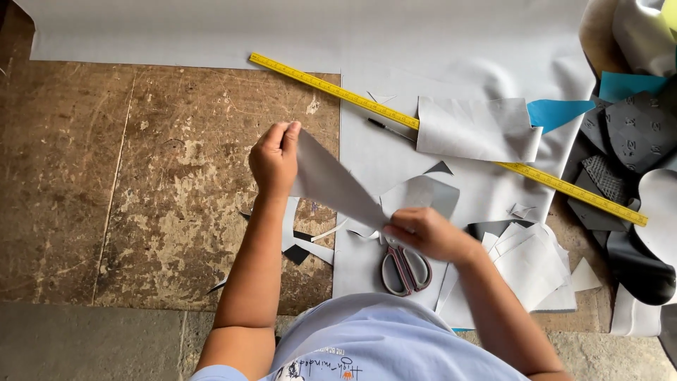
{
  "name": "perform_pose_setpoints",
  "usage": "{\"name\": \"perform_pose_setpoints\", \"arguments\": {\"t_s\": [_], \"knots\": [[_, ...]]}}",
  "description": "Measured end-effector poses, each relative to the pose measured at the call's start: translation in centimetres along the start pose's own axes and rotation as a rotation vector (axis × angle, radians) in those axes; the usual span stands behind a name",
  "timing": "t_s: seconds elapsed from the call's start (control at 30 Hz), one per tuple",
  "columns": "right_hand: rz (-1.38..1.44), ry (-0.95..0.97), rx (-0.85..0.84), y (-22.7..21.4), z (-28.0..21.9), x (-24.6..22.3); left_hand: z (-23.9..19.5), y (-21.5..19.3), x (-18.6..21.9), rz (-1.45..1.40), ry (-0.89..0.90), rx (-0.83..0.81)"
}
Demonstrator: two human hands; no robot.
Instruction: Measuring, marking, and cutting leather into specific shapes using a ruler, pen, and scissors on a workshop table.
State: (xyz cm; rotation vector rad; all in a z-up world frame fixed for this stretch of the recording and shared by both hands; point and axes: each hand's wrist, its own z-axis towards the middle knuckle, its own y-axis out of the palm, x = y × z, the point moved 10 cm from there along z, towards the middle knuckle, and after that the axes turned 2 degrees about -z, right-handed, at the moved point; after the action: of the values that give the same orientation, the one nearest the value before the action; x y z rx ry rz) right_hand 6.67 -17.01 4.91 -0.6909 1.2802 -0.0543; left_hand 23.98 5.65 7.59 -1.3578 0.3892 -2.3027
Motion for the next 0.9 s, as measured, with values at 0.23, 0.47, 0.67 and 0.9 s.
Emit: {"name": "perform_pose_setpoints", "arguments": {"t_s": [0.23, 0.47, 0.67, 0.9], "knots": [[-0.148, -0.302, 0.054, 1.3, 2.1, -8.2, -1.2, 0.5, -10.5, 0.061, -0.252, 0.096], [-0.089, -0.071, 0.119, 0.9, 1.2, -1.4, -2.9, -0.3, -11.2, 0.138, -0.312, 0.142], [0.157, 0.519, 0.015, 1.9, -2.6, 17.2, -3.5, -3.3, -22.1, 0.16, -0.556, 0.304], [-0.124, 0.806, 0.433, -0.7, -7.8, 27.0, -10.5, -9.1, -31.6, 0.35, -0.888, 0.307]]}}
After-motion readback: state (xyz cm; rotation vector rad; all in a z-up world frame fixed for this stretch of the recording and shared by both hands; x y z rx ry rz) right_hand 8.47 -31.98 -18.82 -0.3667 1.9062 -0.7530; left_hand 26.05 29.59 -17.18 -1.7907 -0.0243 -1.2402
